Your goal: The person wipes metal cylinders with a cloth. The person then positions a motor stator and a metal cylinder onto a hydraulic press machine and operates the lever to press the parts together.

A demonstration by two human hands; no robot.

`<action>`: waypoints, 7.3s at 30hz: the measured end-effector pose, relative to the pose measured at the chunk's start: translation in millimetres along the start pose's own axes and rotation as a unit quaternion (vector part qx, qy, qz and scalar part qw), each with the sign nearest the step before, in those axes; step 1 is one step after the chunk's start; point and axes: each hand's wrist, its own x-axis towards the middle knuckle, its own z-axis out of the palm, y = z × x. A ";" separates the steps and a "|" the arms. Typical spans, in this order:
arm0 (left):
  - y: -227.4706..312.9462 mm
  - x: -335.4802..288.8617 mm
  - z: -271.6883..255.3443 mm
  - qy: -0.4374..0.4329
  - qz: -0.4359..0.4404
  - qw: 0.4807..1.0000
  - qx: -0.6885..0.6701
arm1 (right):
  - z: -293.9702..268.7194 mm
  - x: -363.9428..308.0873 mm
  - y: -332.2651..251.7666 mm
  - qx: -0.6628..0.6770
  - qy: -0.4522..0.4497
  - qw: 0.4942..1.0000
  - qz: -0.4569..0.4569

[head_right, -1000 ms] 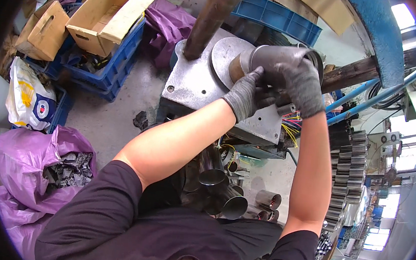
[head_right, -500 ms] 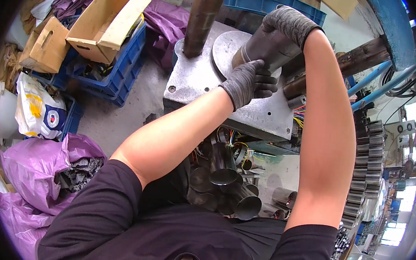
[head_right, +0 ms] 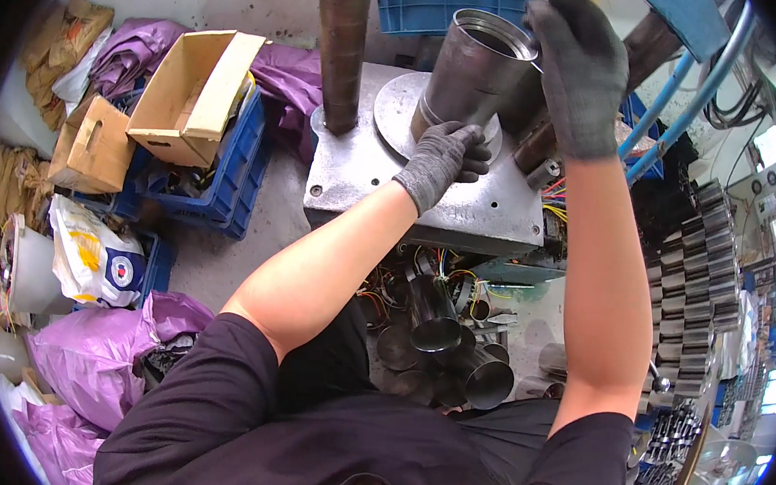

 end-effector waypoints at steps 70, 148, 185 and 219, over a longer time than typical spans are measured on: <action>-9.2 -14.0 -26.2 0.165 0.358 0.857 0.332 | -171.6 -368.7 -25.9 -0.159 -0.480 0.785 0.357; 36.8 -109.8 4.2 -0.024 0.402 0.860 0.312 | -33.0 -345.2 -15.7 0.116 -0.189 0.767 0.603; -79.4 -147.3 32.7 -0.242 0.226 0.861 0.386 | -121.5 -334.9 -46.1 0.405 0.130 0.724 0.543; -103.3 -132.3 41.8 -0.113 0.197 0.824 0.519 | -103.8 -329.8 -69.2 0.278 0.056 0.805 0.521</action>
